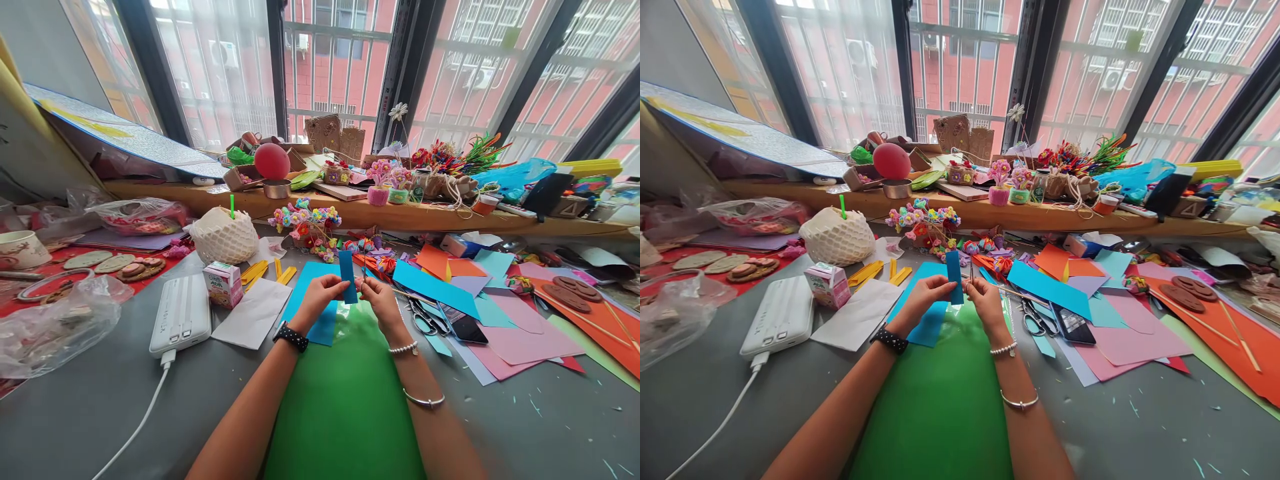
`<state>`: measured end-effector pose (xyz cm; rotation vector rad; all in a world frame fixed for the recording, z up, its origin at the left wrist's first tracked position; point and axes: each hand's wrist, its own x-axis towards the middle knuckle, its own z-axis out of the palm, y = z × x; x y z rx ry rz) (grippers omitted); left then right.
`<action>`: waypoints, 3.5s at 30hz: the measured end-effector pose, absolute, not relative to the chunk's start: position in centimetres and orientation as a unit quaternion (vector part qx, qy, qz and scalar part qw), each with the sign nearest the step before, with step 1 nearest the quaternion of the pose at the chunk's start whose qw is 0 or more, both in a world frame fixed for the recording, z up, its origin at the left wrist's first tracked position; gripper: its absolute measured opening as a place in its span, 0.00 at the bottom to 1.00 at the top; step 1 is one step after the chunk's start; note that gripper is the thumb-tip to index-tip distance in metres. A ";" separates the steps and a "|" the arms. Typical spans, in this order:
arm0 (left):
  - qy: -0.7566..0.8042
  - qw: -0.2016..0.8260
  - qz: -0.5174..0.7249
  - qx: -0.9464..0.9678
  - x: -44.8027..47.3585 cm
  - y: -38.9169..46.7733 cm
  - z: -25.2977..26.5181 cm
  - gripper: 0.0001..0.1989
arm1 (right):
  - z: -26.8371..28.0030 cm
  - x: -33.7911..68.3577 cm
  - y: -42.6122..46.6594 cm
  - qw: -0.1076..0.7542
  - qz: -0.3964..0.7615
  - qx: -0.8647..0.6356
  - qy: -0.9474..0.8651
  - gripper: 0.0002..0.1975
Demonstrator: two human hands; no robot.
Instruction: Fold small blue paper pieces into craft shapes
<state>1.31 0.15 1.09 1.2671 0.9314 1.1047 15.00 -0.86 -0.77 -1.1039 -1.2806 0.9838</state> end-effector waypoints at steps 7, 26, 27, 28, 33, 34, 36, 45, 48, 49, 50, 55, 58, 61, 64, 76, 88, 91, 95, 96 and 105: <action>0.382 0.563 0.548 0.487 1.2 0.7 0.8 0.14 | -1.0 14.7 -0.9 0.496 0.433 -0.460 -0.595 0.25; 0.376 0.451 0.600 0.544 1.1 -0.4 2.0 0.13 | 0.3 14.2 -2.7 0.306 0.410 -0.348 -0.785 0.31; 0.374 0.445 0.598 0.552 1.1 -0.5 2.0 0.13 | 0.3 14.1 -2.7 0.303 0.413 -0.348 -0.785 0.31; 0.374 0.439 0.596 0.559 1.1 -0.5 2.0 0.14 | 0.4 14.1 -2.8 0.300 0.415 -0.346 -0.786 0.31; 0.380 0.421 0.590 0.575 1.1 -0.5 2.0 0.15 | 0.7 14.0 -2.9 0.311 0.425 -0.321 -0.787 0.31; 0.381 0.417 0.587 0.579 1.1 -0.5 2.0 0.15 | 0.7 14.0 -2.9 0.313 0.426 -0.321 -0.786 0.31; 0.382 0.409 0.583 0.589 1.1 -0.5 2.0 0.14 | 0.6 14.0 -2.9 0.311 0.429 -0.323 -0.785 0.31; 0.394 0.392 0.578 0.598 1.2 -0.5 1.7 0.16 | -0.1 14.0 -2.5 0.307 0.439 -0.315 -0.783 0.31; 0.393 0.396 0.575 0.598 1.2 -0.5 1.6 0.17 | -0.2 14.0 -2.4 0.305 0.432 -0.323 -0.785 0.32; 0.394 0.396 0.575 0.598 1.2 -0.5 1.6 0.17 | -0.2 14.1 -2.4 0.304 0.429 -0.324 -0.787 0.32; 0.394 0.397 0.576 0.597 1.2 -0.5 1.6 0.17 | -0.2 14.1 -2.4 0.304 0.427 -0.324 -0.788 0.32; 0.393 0.400 0.581 0.590 1.2 -0.5 1.7 0.17 | -0.3 14.0 -2.4 0.309 0.423 -0.320 -0.789 0.31; 0.393 0.400 0.581 0.589 1.3 -0.5 1.7 0.17 | -0.2 14.0 -2.4 0.315 0.423 -0.318 -0.788 0.31; 0.395 0.401 0.581 0.588 1.3 -0.5 1.8 0.17 | -0.3 14.0 -2.4 0.319 0.422 -0.320 -0.786 0.30; 0.395 0.404 0.584 0.584 1.2 -0.5 1.8 0.17 | -0.4 14.0 -2.3 0.322 0.419 -0.321 -0.786 0.30; 0.400 0.406 0.571 0.591 1.0 -0.2 1.4 0.18 | -0.8 13.7 -2.2 0.317 0.446 -0.342 -0.764 0.30; 0.400 0.427 0.578 0.569 1.2 -0.3 1.4 0.17 | -0.9 13.6 -2.2 0.333 0.433 -0.368 -0.753 0.30; 0.398 0.432 0.581 0.563 1.3 -0.3 1.3 0.17 | -0.9 13.6 -2.2 0.342 0.434 -0.367 -0.748 0.29; 0.403 0.431 0.582 0.560 1.3 -0.3 1.2 0.18 | -0.9 13.6 -2.1 0.343 0.440 -0.371 -0.743 0.30; 0.404 0.430 0.582 0.560 1.3 -0.3 1.2 0.18 | -0.9 13.6 -2.2 0.345 0.437 -0.373 -0.742 0.29; 0.398 0.433 0.583 0.560 1.4 -0.3 1.0 0.17 | -0.4 13.6 -2.4 0.353 0.424 -0.389 -0.738 0.28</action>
